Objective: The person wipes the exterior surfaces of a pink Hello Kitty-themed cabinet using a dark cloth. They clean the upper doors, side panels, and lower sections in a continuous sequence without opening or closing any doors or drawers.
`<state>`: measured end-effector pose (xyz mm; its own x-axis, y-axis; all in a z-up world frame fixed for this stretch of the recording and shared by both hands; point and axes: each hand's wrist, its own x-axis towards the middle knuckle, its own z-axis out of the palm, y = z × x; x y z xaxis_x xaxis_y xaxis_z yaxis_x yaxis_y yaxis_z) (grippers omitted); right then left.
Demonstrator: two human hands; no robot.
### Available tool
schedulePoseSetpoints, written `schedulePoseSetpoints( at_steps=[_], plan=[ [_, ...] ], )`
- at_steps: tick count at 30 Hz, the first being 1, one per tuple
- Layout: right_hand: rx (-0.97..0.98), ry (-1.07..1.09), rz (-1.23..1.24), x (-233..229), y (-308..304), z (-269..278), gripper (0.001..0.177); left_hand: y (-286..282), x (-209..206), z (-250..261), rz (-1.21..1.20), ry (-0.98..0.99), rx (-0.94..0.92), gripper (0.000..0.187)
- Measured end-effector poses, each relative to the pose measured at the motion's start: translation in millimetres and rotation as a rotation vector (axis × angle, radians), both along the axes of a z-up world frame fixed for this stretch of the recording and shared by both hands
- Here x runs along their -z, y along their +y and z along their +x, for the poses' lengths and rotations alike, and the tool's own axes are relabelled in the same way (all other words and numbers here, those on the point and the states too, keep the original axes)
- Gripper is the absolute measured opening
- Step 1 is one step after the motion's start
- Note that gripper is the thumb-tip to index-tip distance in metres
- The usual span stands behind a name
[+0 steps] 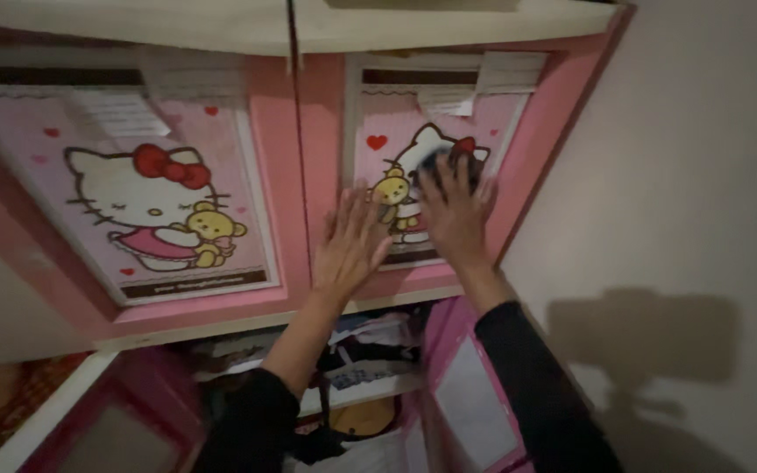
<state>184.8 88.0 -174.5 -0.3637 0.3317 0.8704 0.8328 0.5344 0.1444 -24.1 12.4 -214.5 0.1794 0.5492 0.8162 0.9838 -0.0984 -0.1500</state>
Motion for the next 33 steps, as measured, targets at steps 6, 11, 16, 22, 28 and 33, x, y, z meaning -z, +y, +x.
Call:
schedulePoseSetpoints(
  at_steps=[6,11,16,22,28,33],
  plan=[
    [-0.099,0.120,0.032,-35.9,2.7,17.1,0.050,23.7,-34.4,52.4,-0.128,-0.154,0.200,0.085],
    [-0.021,-0.059,0.068,1.2,-11.4,60.4,0.051,18.8,-28.3,67.1,-0.113,-0.103,0.184,0.089],
    [0.077,-0.055,0.135,12.3,-6.0,94.5,0.043,21.7,-27.2,74.5,-0.136,-0.118,0.223,0.089],
    [0.033,0.125,0.016,-36.3,16.0,87.8,0.054,32.2,-48.5,93.7,-0.054,-0.087,0.193,0.085],
    [0.055,0.247,0.046,-72.4,24.9,77.4,0.061,42.4,-62.1,103.9,-0.081,-0.099,0.205,0.081],
    [-0.003,0.346,0.059,-88.2,29.2,78.0,0.063,45.2,-58.0,101.6,-0.072,-0.054,0.157,0.080]
  ],
)
